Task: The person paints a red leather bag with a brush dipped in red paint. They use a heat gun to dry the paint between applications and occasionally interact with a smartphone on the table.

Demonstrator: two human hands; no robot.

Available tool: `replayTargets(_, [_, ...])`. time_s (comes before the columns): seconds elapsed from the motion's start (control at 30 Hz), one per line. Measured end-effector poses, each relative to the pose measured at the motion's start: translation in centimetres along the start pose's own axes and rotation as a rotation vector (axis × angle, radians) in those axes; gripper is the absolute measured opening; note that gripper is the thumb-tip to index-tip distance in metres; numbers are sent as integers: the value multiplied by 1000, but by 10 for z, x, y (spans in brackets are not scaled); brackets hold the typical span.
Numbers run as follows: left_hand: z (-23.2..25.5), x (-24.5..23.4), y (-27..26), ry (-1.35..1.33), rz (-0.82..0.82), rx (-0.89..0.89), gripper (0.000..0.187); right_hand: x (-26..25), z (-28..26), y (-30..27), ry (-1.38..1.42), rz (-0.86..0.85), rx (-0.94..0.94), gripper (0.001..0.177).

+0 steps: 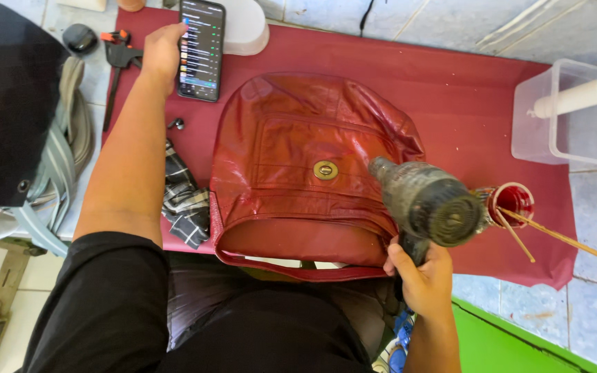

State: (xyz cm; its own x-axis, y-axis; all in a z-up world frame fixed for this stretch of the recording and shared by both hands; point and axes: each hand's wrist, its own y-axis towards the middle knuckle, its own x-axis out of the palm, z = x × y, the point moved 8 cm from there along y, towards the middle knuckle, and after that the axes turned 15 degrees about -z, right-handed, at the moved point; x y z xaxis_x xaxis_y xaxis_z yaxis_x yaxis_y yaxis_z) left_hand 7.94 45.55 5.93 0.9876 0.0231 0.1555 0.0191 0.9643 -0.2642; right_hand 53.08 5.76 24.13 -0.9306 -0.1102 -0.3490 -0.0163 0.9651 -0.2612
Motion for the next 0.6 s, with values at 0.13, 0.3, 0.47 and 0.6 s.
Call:
replayTargets(0.13, [8, 9, -14, -115, 7, -76, 18, 3, 4, -2, 166, -77, -60, 27])
replayTargets(0.3, [2, 4, -11, -114, 16, -98, 19, 6, 7, -2, 161, -88, -30, 29])
replayTargets(0.47, [4, 5, -17, -120, 23, -119, 13, 4, 9, -3, 167, -56, -50, 25])
replayTargets(0.6, [-2, 1, -11, -135, 14, -95, 13, 4, 21, -3, 314, -58, -149, 27])
